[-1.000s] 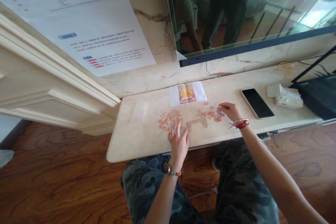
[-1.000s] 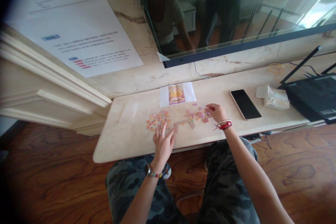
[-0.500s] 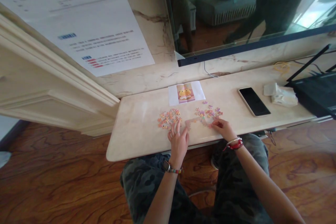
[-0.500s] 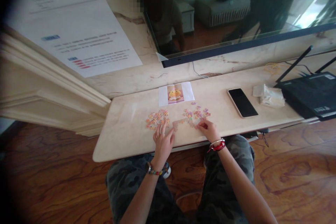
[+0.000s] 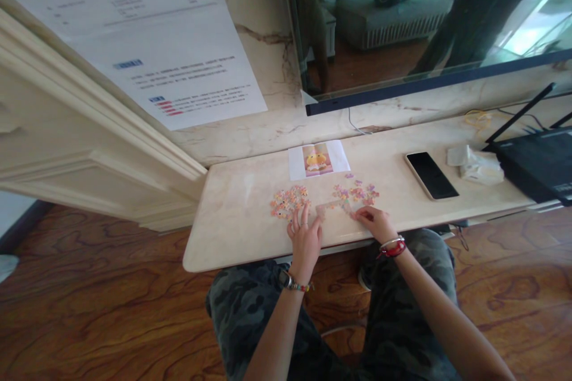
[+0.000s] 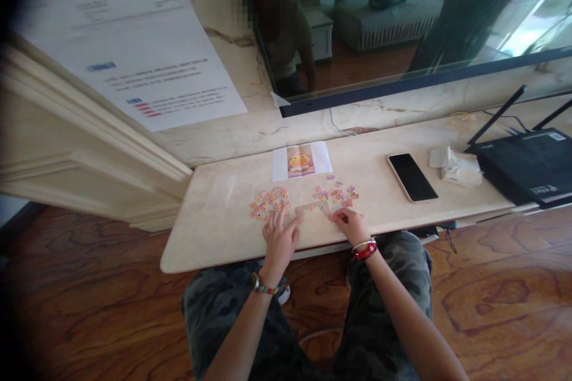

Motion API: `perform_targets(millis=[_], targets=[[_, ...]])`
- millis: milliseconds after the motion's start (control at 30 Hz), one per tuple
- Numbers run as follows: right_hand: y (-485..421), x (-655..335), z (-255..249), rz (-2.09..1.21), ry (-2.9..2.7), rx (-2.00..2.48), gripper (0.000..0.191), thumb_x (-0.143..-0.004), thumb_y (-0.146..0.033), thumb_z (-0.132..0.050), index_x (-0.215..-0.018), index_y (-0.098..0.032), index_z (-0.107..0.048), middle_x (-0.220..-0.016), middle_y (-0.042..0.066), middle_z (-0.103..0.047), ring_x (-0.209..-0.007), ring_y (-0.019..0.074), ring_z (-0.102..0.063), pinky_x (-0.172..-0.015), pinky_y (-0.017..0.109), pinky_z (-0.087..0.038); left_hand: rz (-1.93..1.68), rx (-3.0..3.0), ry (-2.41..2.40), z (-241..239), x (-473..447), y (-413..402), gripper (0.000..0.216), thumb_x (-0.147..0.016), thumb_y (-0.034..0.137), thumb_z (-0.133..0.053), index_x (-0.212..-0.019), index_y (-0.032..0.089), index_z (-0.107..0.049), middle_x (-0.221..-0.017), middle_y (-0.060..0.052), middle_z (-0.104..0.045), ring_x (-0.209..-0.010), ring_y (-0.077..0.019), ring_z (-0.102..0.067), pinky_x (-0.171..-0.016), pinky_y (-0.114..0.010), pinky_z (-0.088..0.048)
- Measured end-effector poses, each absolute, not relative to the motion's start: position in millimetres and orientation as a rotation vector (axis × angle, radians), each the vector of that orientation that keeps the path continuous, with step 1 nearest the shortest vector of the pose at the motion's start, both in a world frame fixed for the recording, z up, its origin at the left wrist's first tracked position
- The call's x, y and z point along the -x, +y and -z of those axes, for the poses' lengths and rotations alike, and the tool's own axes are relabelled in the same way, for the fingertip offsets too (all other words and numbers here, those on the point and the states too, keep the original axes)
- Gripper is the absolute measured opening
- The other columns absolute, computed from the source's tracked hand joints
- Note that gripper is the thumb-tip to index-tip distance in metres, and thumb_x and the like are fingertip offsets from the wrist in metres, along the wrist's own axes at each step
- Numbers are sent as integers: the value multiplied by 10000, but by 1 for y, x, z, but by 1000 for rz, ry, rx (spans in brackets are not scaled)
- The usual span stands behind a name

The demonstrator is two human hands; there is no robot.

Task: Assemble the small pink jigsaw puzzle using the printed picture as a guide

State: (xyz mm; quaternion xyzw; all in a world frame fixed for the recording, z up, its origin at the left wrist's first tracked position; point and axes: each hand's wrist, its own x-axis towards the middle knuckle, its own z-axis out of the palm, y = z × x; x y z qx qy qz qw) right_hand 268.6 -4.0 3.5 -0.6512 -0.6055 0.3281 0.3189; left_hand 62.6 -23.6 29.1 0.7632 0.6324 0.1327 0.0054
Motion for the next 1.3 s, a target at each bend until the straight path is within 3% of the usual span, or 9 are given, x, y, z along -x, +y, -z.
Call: perform_targets(millis=[367, 533, 833, 1100, 1300], targets=[[-3, -276, -1, -806, -1540, 1724, 228, -702, -358, -485, -709, -175, -620, -665, 35, -644, -610, 153, -580, -579, 268, -440, -375, -2363, 1984, -30, -63, -23, 357, -760, 209, -468, -1093, 317, -534, -1361, -19, -286, -1236, -307, -217, -909, -507, -309], [11, -299, -9, -673, -1523, 1838, 226, -711, -349, -482, -755, -181, -627, -647, 24, -643, -502, 123, -548, -534, 249, -423, -372, -2386, 1968, -28, -62, -21, 328, -758, 207, -470, -1056, 311, -559, -1367, -8, -277, -1225, -308, -232, -917, -512, -296], [33, -327, -5, -407, -1796, 1999, 154, -708, -234, -488, -734, -176, -628, -716, 31, -630, -614, 133, -549, -616, 249, -405, -374, -2409, 1969, -27, -62, -22, 333, -775, 221, -451, -1078, 324, -543, -1370, 0, -273, -1239, -302, -207, -922, -506, -285], [46, -312, 0, -342, -1893, 1865, 281, -730, -340, -507, -915, -154, -609, -871, 77, -565, -652, 124, -520, -632, 254, -407, -347, -2418, 1979, -30, -63, -21, 408, -770, 216, -460, -1158, 339, -473, -1362, -12, -292, -1226, -300, -237, -913, -496, -299], [72, -293, -5, -411, -2007, 1977, 238, -739, -328, -506, -808, -133, -624, -870, 92, -533, -629, 118, -501, -605, 245, -393, -341, -2430, 1978, -30, -61, -23, 424, -759, 223, -487, -1162, 355, -467, -1365, -10, -285, -1227, -300, -236, -913, -485, -307]])
